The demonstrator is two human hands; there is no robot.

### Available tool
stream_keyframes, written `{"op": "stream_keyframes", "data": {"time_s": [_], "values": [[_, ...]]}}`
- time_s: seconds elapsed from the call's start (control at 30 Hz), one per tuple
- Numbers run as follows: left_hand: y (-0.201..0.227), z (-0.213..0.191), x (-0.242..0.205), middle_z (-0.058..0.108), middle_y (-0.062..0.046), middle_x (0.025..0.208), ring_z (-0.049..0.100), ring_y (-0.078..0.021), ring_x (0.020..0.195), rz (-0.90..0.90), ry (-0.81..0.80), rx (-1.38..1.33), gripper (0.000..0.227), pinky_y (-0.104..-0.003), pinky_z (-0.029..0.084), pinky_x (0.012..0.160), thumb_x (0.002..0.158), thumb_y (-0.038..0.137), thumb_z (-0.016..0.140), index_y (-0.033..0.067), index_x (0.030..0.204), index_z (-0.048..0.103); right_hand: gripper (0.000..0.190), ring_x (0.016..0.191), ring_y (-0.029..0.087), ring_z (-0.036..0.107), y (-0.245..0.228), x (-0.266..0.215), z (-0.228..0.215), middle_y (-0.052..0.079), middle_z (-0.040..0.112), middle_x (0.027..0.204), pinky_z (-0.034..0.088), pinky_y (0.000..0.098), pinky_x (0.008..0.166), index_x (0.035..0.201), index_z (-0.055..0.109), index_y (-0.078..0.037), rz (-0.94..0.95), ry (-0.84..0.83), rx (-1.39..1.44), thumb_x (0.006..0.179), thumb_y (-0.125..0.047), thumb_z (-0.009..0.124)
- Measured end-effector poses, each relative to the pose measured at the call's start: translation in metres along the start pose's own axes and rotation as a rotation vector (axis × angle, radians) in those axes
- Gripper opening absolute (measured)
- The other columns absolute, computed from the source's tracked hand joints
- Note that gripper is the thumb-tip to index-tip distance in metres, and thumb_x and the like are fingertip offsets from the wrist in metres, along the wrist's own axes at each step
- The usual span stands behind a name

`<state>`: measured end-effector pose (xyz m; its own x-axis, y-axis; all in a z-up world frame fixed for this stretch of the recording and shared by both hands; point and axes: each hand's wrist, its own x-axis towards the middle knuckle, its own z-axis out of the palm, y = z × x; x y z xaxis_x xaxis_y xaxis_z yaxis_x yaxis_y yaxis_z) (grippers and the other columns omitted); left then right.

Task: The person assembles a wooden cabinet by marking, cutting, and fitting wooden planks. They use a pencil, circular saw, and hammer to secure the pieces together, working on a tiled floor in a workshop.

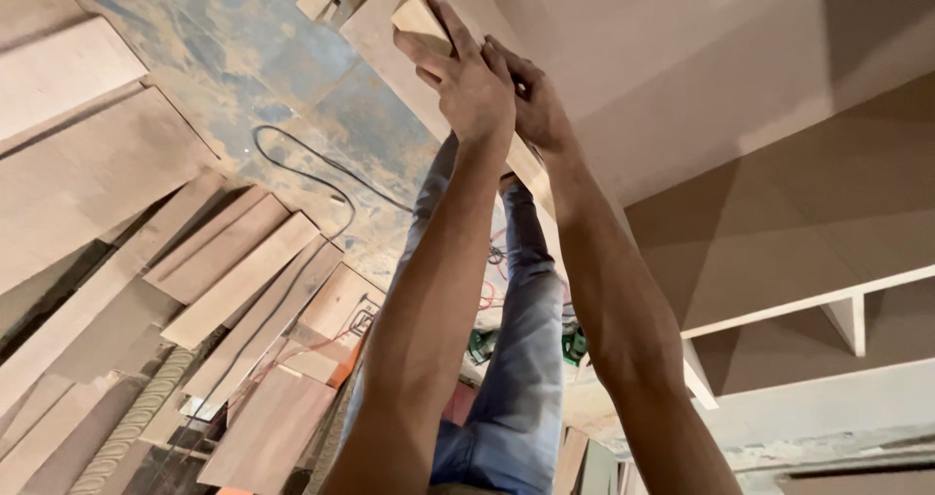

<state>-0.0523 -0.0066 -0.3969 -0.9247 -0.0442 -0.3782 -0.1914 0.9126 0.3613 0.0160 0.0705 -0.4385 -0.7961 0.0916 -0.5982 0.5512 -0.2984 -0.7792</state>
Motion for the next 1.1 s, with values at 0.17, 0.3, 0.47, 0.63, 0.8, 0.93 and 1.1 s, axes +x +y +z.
{"op": "stream_keyframes", "data": {"time_s": [0.17, 0.3, 0.47, 0.63, 0.8, 0.93, 1.1], "values": [[0.001, -0.002, -0.002, -0.011, -0.046, 0.157, 0.038, -0.0687, 0.125, 0.012, 0.033, -0.009, 0.086, -0.055, 0.06, 0.083, 0.1, 0.025, 0.063, 0.0145, 0.164, 0.007, 0.052, 0.134, 0.021, 0.058, -0.005, -0.002, 0.003, 0.014, 0.063, 0.143, 0.047, 0.034, 0.112, 0.151, 0.053, -0.006, -0.011, -0.007, -0.011, 0.104, -0.026, 0.067], [0.001, -0.001, -0.006, -0.009, -0.045, 0.158, 0.038, -0.0688, 0.128, 0.084, 0.104, -0.002, 0.087, -0.055, 0.059, 0.087, 0.098, 0.024, 0.065, 0.0134, 0.163, 0.007, 0.053, 0.117, 0.021, 0.059, -0.018, -0.009, 0.002, 0.013, 0.064, 0.13, 0.049, 0.0333, 0.099, 0.149, 0.058, -0.01, 0.094, 0.035, -0.113, 0.101, -0.03, 0.069], [-0.006, 0.002, -0.002, -0.01, -0.046, 0.16, 0.044, -0.0638, 0.124, 0.109, 0.074, -0.048, 0.083, -0.057, 0.057, 0.093, 0.103, 0.023, 0.064, 0.0165, 0.165, 0.01, 0.056, 0.11, 0.018, 0.063, -0.031, -0.006, 0.004, 0.01, 0.065, 0.123, 0.051, 0.0315, 0.094, 0.148, 0.058, -0.015, 0.082, 0.056, -0.198, 0.097, -0.035, 0.07], [-0.011, 0.005, 0.002, -0.008, -0.048, 0.156, 0.04, -0.0681, 0.126, 0.082, 0.034, -0.03, 0.085, -0.056, 0.06, 0.083, 0.101, 0.025, 0.065, 0.0149, 0.163, 0.008, 0.053, 0.106, 0.019, 0.062, -0.028, -0.005, 0.006, 0.01, 0.066, 0.119, 0.051, 0.0318, 0.092, 0.146, 0.061, -0.015, 0.15, 0.059, -0.202, 0.099, -0.037, 0.069], [-0.009, 0.004, 0.001, -0.008, -0.05, 0.154, 0.04, -0.0682, 0.126, 0.087, 0.024, -0.044, 0.087, -0.051, 0.064, 0.077, 0.1, 0.025, 0.064, 0.015, 0.162, 0.005, 0.051, 0.109, 0.019, 0.063, -0.024, -0.005, 0.003, 0.011, 0.066, 0.122, 0.052, 0.0329, 0.092, 0.143, 0.063, -0.015, 0.13, 0.074, -0.226, 0.099, -0.039, 0.07], [-0.01, 0.0, 0.001, -0.007, -0.048, 0.155, 0.039, -0.0677, 0.128, 0.115, 0.055, -0.003, 0.088, -0.057, 0.06, 0.084, 0.1, 0.026, 0.065, 0.0166, 0.163, 0.004, 0.047, 0.11, 0.022, 0.067, -0.022, -0.004, 0.004, 0.013, 0.07, 0.122, 0.054, 0.0346, 0.093, 0.14, 0.067, -0.013, 0.054, 0.064, -0.27, 0.099, -0.037, 0.07], [-0.011, 0.003, 0.0, -0.007, -0.047, 0.158, 0.043, -0.0632, 0.127, -0.003, -0.1, -0.065, 0.089, -0.058, 0.056, 0.095, 0.103, 0.03, 0.065, 0.0156, 0.164, 0.003, 0.055, 0.117, 0.025, 0.066, -0.018, -0.01, 0.001, 0.016, 0.065, 0.128, 0.054, 0.0355, 0.098, 0.148, 0.057, -0.013, -0.031, 0.033, -0.188, 0.099, -0.035, 0.069]]}}
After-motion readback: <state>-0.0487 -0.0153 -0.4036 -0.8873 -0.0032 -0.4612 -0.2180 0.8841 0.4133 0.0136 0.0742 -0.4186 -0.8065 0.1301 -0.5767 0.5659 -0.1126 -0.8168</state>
